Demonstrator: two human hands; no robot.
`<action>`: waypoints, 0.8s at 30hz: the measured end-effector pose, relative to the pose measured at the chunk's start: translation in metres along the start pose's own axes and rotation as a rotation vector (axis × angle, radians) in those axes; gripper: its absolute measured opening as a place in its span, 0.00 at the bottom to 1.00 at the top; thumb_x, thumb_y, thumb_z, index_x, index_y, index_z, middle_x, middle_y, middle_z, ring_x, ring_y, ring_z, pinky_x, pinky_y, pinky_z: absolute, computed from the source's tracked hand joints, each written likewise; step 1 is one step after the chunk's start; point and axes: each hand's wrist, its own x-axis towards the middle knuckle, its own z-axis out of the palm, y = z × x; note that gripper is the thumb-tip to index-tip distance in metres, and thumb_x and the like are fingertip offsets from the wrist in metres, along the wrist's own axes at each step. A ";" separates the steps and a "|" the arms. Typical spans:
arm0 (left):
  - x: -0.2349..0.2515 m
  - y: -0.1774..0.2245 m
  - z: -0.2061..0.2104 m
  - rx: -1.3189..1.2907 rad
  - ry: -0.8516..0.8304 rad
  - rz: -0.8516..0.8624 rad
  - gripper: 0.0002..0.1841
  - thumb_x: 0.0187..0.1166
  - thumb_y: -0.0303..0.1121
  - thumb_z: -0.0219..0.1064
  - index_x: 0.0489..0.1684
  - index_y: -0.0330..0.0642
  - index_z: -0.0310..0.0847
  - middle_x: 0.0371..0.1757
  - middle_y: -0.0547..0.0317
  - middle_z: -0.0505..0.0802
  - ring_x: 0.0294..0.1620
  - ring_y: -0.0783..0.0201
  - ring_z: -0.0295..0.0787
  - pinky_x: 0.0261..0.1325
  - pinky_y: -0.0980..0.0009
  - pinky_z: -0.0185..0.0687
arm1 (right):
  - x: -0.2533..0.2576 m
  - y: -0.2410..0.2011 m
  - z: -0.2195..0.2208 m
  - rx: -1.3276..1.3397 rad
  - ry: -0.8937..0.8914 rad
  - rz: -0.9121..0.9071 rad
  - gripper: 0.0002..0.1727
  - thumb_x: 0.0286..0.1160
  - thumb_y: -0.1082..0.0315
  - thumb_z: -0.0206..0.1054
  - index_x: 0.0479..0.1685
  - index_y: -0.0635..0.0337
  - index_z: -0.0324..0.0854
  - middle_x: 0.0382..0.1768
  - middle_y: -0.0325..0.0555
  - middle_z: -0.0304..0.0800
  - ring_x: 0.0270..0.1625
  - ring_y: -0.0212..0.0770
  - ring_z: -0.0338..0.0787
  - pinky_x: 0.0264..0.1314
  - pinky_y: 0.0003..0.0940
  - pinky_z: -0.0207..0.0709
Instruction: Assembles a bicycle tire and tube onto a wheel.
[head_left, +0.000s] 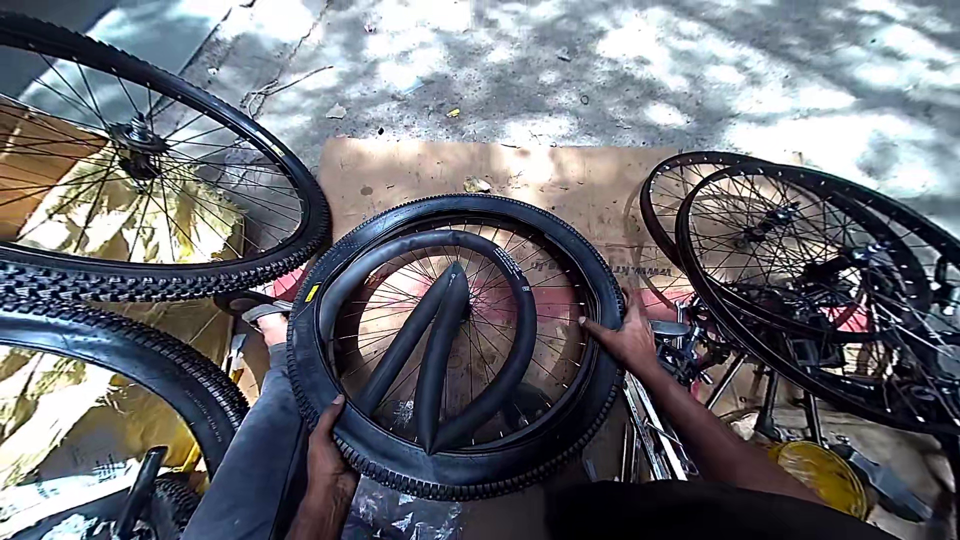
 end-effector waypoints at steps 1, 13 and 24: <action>0.010 0.006 -0.003 0.018 -0.014 -0.003 0.19 0.88 0.46 0.58 0.62 0.42 0.80 0.43 0.48 0.93 0.39 0.56 0.94 0.41 0.53 0.93 | 0.016 -0.009 -0.002 -0.143 -0.016 -0.083 0.66 0.52 0.34 0.82 0.93 0.53 0.52 0.75 0.70 0.76 0.73 0.70 0.81 0.71 0.72 0.73; 0.059 0.054 0.006 0.340 0.077 -0.036 0.24 0.84 0.51 0.65 0.66 0.41 0.80 0.52 0.52 0.92 0.50 0.61 0.90 0.53 0.56 0.87 | 0.070 -0.008 0.012 -0.397 -0.180 -0.186 0.38 0.85 0.49 0.62 0.88 0.63 0.60 0.67 0.76 0.82 0.72 0.75 0.80 0.72 0.73 0.71; 0.104 0.062 0.003 0.672 0.190 0.019 0.37 0.78 0.61 0.68 0.70 0.33 0.78 0.61 0.39 0.89 0.62 0.47 0.87 0.66 0.43 0.81 | 0.027 -0.017 -0.008 -0.286 -0.058 -0.392 0.32 0.89 0.56 0.54 0.89 0.61 0.63 0.76 0.71 0.75 0.69 0.73 0.82 0.67 0.74 0.74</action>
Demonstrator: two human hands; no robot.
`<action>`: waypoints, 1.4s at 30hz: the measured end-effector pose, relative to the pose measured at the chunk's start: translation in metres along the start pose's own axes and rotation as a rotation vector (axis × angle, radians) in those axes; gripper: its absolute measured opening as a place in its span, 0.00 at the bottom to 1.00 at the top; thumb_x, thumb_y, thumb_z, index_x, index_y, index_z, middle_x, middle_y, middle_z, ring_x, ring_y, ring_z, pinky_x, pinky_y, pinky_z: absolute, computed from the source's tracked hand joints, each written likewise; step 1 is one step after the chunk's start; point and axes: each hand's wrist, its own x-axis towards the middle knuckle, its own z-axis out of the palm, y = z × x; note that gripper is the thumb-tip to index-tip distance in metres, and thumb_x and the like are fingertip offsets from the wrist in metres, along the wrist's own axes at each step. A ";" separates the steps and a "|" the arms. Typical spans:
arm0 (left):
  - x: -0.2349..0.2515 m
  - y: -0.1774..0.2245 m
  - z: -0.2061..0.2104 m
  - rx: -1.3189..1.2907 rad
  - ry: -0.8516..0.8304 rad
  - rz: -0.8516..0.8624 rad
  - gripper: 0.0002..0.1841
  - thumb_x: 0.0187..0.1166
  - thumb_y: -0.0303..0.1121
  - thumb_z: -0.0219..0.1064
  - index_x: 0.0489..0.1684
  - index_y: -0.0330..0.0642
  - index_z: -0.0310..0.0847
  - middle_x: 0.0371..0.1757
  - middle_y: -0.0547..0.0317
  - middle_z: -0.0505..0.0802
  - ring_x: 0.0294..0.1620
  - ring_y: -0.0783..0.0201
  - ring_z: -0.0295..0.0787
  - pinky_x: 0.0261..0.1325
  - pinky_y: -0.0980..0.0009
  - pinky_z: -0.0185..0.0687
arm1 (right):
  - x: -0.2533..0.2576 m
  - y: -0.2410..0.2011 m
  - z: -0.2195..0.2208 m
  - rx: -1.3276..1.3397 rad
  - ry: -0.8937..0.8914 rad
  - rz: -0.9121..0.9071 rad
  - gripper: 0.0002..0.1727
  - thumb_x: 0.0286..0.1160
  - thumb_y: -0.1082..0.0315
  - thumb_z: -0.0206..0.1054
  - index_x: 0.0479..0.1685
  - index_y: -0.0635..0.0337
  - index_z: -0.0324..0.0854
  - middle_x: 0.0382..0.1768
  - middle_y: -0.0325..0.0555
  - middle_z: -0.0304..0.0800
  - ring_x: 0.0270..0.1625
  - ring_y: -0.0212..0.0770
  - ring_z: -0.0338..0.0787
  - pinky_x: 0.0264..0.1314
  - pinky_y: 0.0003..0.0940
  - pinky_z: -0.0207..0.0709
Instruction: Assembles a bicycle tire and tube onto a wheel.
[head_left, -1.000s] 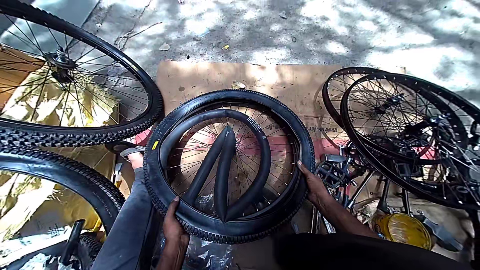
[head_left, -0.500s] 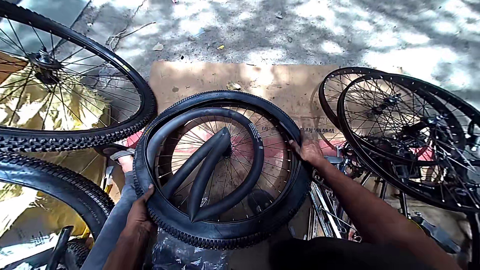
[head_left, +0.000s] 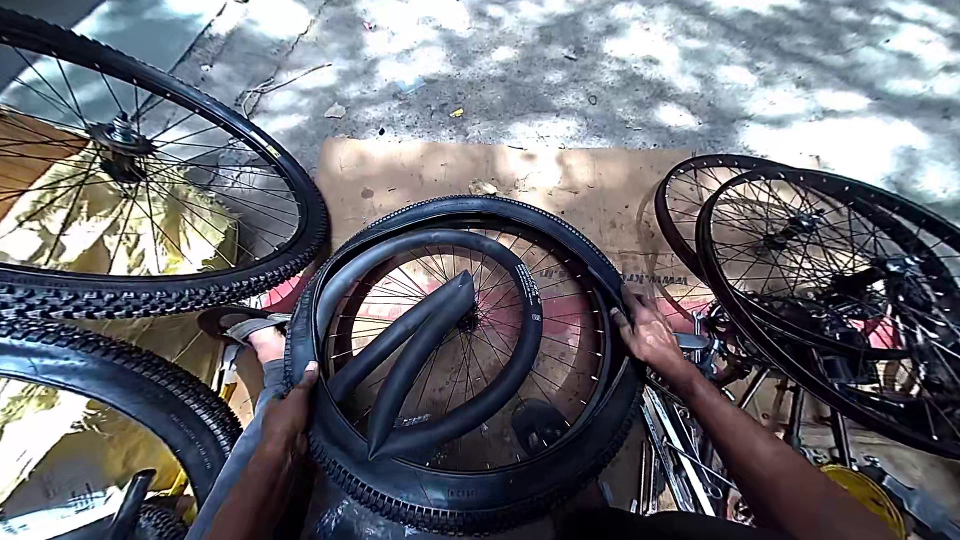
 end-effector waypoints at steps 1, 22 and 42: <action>0.013 0.005 -0.001 0.047 -0.005 0.018 0.39 0.78 0.62 0.68 0.70 0.32 0.78 0.62 0.36 0.89 0.63 0.44 0.86 0.67 0.41 0.79 | -0.007 -0.003 -0.005 -0.017 -0.032 0.018 0.33 0.89 0.57 0.53 0.89 0.62 0.62 0.76 0.72 0.75 0.68 0.74 0.83 0.67 0.74 0.74; -0.048 -0.027 0.012 0.629 0.055 0.183 0.59 0.67 0.39 0.82 0.98 0.67 0.35 0.80 0.14 0.67 0.69 0.16 0.75 0.63 0.23 0.73 | 0.059 0.004 0.006 -0.080 -0.229 0.134 0.49 0.83 0.43 0.62 0.96 0.59 0.43 0.72 0.76 0.77 0.73 0.74 0.80 0.73 0.73 0.70; -0.003 0.016 0.012 0.761 -0.042 0.271 0.65 0.63 0.34 0.82 0.97 0.69 0.27 0.78 0.11 0.66 0.73 0.17 0.71 0.65 0.26 0.72 | -0.003 0.060 0.034 0.475 -0.071 0.135 0.41 0.85 0.47 0.65 0.95 0.47 0.54 0.86 0.56 0.70 0.87 0.54 0.71 0.89 0.61 0.60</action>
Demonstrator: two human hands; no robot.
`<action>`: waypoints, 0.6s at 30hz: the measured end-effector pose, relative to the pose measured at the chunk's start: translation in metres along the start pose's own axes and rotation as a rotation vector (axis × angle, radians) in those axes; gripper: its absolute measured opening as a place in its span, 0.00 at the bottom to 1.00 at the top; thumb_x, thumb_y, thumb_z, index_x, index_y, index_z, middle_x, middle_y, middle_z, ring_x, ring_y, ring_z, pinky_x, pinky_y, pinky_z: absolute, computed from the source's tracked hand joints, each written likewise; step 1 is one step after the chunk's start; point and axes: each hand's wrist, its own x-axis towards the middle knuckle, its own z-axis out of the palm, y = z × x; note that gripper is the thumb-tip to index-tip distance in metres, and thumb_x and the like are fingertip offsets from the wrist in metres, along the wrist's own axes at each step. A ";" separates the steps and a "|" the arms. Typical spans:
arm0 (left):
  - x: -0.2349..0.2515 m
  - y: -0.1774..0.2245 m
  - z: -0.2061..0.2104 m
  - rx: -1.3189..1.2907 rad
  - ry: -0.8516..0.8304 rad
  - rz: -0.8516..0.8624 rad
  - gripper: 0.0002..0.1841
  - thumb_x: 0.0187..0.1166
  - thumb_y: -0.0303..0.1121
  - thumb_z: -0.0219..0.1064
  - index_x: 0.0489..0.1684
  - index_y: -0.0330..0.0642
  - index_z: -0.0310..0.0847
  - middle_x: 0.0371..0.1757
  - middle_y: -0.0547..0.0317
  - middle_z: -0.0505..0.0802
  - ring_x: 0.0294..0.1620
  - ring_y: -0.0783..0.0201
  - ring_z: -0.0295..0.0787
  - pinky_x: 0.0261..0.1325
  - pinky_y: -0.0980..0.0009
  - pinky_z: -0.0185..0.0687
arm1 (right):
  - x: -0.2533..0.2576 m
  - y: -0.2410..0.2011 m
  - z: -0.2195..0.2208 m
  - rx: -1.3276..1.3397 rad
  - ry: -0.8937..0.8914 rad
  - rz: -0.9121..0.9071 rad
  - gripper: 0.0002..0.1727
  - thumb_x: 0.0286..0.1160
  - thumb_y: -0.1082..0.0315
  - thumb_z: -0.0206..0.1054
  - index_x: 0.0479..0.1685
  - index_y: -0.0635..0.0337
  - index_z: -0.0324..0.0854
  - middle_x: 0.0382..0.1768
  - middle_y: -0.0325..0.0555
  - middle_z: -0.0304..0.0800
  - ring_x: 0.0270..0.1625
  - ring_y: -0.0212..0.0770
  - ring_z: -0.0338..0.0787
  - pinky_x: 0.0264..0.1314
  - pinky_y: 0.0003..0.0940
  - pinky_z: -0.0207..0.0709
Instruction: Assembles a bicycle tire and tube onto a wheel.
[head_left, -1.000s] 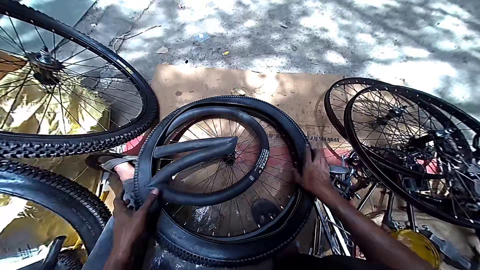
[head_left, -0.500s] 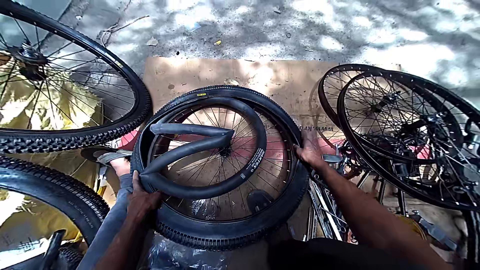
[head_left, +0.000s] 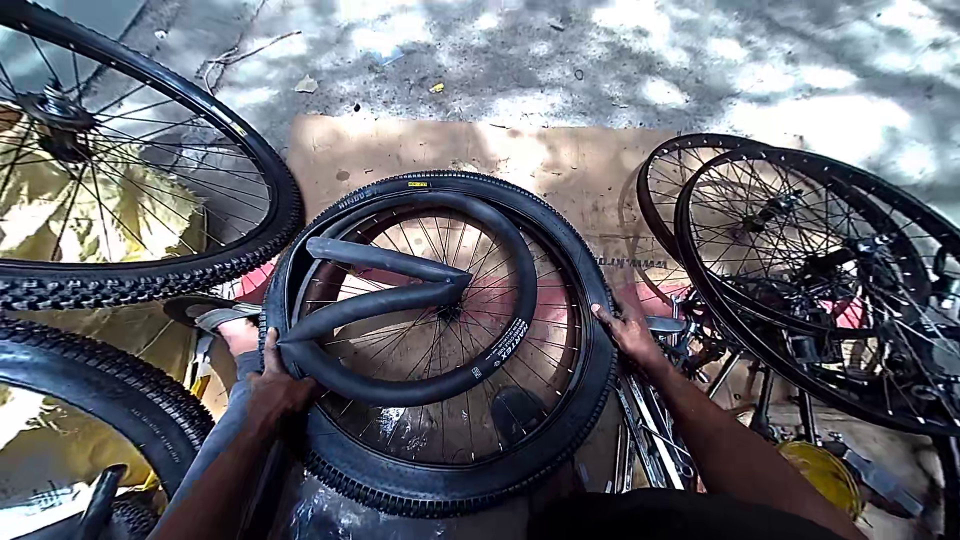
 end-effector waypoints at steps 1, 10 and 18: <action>0.004 0.003 -0.001 -0.010 0.012 0.010 0.64 0.63 0.34 0.83 0.97 0.69 0.29 0.79 0.11 0.65 0.74 0.17 0.70 0.66 0.25 0.71 | 0.001 0.000 -0.001 -0.032 0.007 0.012 0.41 0.85 0.47 0.64 0.95 0.49 0.55 0.84 0.58 0.72 0.85 0.56 0.73 0.87 0.63 0.62; -0.014 -0.007 0.020 0.106 0.100 -0.058 0.60 0.66 0.34 0.79 0.98 0.61 0.33 0.83 0.12 0.61 0.70 0.16 0.74 0.61 0.26 0.76 | -0.002 -0.065 0.075 -0.624 0.346 0.298 0.54 0.76 0.32 0.58 0.94 0.63 0.49 0.76 0.83 0.67 0.78 0.80 0.71 0.73 0.75 0.65; 0.001 -0.020 0.032 -0.001 0.037 -0.061 0.65 0.67 0.36 0.79 0.97 0.67 0.19 0.83 0.11 0.59 0.75 0.15 0.69 0.66 0.25 0.72 | 0.009 -0.025 0.046 -0.303 0.297 0.139 0.46 0.81 0.32 0.56 0.94 0.49 0.55 0.76 0.68 0.77 0.75 0.67 0.80 0.74 0.70 0.71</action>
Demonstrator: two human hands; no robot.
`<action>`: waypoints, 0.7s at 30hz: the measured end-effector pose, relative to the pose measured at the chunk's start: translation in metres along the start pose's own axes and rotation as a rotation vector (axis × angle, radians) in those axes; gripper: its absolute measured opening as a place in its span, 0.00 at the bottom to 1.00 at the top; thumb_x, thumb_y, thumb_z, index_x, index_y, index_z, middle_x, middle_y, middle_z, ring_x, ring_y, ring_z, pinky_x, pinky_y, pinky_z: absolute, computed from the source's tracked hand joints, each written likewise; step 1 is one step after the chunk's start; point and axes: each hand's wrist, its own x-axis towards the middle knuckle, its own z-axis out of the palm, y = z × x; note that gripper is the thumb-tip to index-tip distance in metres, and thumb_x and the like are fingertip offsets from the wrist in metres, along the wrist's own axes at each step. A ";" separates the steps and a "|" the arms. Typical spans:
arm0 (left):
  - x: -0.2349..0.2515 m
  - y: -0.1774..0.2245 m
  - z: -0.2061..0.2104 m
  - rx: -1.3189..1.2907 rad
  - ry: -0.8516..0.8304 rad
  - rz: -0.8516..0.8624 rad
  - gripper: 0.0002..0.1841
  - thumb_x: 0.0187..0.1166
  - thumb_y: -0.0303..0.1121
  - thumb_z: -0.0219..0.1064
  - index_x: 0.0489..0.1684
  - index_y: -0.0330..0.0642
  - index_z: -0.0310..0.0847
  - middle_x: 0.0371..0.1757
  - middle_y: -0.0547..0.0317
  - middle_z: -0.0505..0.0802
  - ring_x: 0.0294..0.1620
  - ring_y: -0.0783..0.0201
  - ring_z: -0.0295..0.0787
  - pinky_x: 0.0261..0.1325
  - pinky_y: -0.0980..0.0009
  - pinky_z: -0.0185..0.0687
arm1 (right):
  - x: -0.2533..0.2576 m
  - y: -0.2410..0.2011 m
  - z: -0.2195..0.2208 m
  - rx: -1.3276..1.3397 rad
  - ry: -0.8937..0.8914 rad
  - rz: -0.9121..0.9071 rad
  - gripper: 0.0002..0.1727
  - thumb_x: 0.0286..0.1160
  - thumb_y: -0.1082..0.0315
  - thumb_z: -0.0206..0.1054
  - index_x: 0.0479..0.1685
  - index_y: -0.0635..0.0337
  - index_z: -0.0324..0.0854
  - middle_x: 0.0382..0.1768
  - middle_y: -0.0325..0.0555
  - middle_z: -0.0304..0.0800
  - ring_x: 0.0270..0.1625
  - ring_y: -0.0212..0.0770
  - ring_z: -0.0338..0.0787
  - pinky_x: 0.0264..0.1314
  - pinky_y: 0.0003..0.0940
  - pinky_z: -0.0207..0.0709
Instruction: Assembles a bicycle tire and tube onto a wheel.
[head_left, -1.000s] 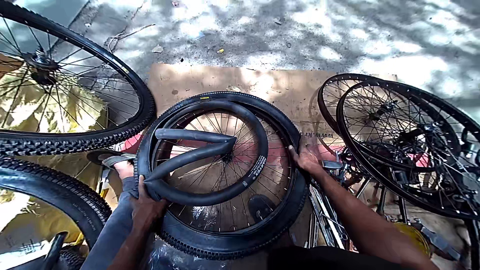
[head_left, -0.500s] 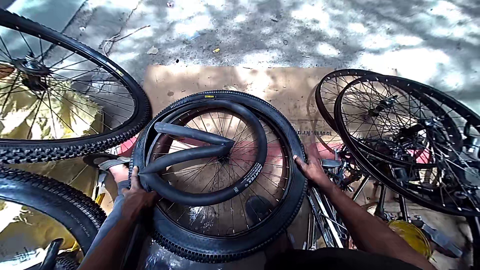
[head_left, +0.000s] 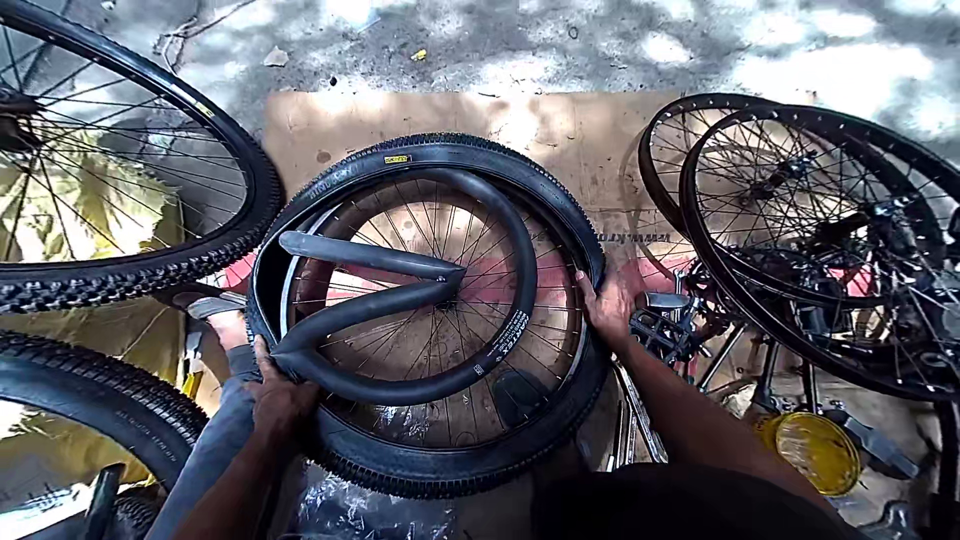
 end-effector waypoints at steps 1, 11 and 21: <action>0.001 0.000 0.001 0.009 0.004 -0.009 0.65 0.67 0.37 0.79 0.97 0.67 0.19 0.82 0.11 0.60 0.73 0.16 0.71 0.65 0.26 0.73 | 0.005 0.007 0.001 0.045 -0.015 -0.039 0.46 0.81 0.33 0.57 0.94 0.48 0.55 0.76 0.66 0.78 0.77 0.66 0.80 0.76 0.69 0.71; 0.021 0.010 -0.018 0.037 0.096 0.167 0.54 0.65 0.38 0.81 0.95 0.62 0.48 0.75 0.15 0.73 0.70 0.17 0.74 0.62 0.21 0.71 | 0.063 -0.064 -0.020 -0.323 -0.097 -0.174 0.44 0.84 0.39 0.56 0.95 0.49 0.51 0.74 0.74 0.74 0.70 0.75 0.80 0.63 0.73 0.75; 0.055 0.023 -0.040 0.031 0.093 0.265 0.58 0.59 0.34 0.82 0.96 0.69 0.47 0.81 0.17 0.67 0.76 0.17 0.68 0.65 0.22 0.70 | 0.065 -0.033 -0.028 -0.155 -0.304 -0.156 0.45 0.86 0.38 0.56 0.99 0.40 0.40 0.76 0.75 0.73 0.71 0.73 0.81 0.69 0.74 0.73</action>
